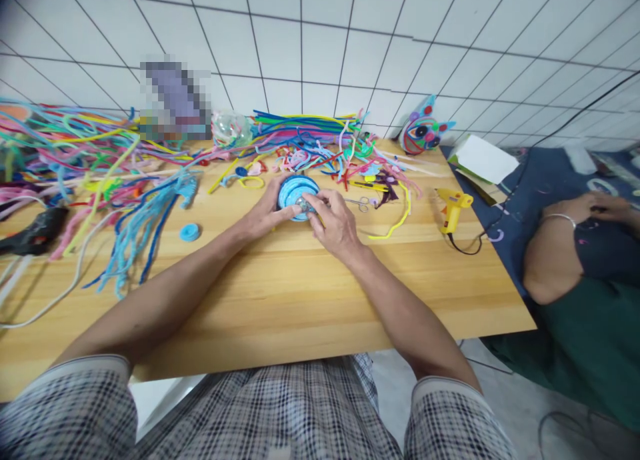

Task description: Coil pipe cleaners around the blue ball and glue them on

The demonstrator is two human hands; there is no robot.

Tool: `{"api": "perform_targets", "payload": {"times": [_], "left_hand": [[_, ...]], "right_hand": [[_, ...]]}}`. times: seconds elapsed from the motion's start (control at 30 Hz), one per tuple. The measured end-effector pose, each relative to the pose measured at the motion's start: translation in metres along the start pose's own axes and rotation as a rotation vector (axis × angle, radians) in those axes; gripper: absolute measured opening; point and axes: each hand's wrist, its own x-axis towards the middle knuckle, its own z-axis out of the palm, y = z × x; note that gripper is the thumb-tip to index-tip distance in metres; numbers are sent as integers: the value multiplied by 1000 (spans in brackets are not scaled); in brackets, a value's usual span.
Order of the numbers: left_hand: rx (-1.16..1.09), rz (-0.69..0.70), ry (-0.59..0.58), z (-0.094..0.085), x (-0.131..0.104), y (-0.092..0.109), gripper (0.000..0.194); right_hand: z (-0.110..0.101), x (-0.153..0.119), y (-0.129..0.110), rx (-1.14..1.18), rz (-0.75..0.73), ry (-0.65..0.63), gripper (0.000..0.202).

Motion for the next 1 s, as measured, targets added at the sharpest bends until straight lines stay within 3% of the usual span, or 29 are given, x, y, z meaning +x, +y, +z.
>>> {"api": "perform_targets", "payload": {"times": [0.1, 0.5, 0.77, 1.0], "left_hand": [[-41, -16, -39, -5, 1, -1, 95], [-39, 52, -3, -3, 4, -8, 86], [-81, 6, 10, 0, 3, -10, 92], [-111, -42, 42, 3, 2, -5, 81]], "right_hand": [[0, 1, -1, 5, 24, -18, 48], [1, 1, 1, -41, 57, -74, 47], [0, 1, -1, -65, 53, -72, 46], [0, 2, -4, -35, 60, -72, 45]]}}
